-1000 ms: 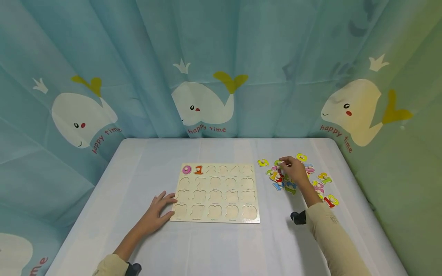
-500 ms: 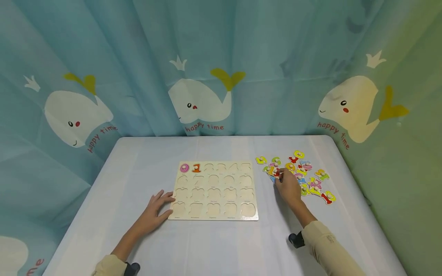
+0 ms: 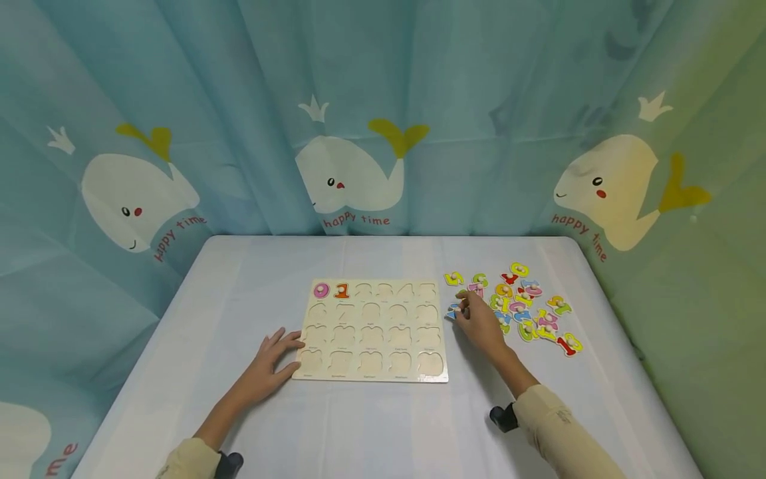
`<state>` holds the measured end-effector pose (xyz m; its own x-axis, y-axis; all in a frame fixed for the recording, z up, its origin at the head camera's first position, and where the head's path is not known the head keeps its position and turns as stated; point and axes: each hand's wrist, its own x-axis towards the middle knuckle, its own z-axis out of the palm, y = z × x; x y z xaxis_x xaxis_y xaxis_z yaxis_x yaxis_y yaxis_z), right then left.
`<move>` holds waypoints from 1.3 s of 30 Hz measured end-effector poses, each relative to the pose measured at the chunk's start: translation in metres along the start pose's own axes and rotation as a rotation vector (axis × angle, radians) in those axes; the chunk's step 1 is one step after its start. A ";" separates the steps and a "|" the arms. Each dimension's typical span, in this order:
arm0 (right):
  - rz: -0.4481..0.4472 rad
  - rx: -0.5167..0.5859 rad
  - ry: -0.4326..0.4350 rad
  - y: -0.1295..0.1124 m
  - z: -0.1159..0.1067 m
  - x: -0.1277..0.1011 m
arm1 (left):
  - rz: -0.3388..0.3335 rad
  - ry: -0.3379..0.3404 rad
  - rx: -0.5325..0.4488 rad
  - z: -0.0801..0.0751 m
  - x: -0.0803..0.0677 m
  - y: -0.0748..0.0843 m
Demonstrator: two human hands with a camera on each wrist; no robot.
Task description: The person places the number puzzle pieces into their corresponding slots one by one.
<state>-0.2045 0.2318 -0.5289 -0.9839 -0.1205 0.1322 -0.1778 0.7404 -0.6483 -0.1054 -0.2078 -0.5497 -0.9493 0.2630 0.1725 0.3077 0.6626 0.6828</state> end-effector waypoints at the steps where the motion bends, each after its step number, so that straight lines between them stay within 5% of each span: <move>1: -0.016 0.009 -0.006 -0.003 0.002 0.002 | 0.000 0.001 0.000 0.000 0.000 0.000; 24: -0.190 0.079 -0.194 -0.070 0.076 0.047 | -0.019 -0.008 -0.006 -0.001 -0.002 0.003; 39: -0.207 0.048 -0.208 -0.092 0.093 0.061 | -0.027 -0.021 0.002 -0.003 -0.002 0.005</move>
<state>-0.2499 0.0943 -0.5311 -0.9088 -0.4019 0.1122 -0.3707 0.6544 -0.6591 -0.1021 -0.2071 -0.5449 -0.9556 0.2597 0.1394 0.2824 0.6714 0.6852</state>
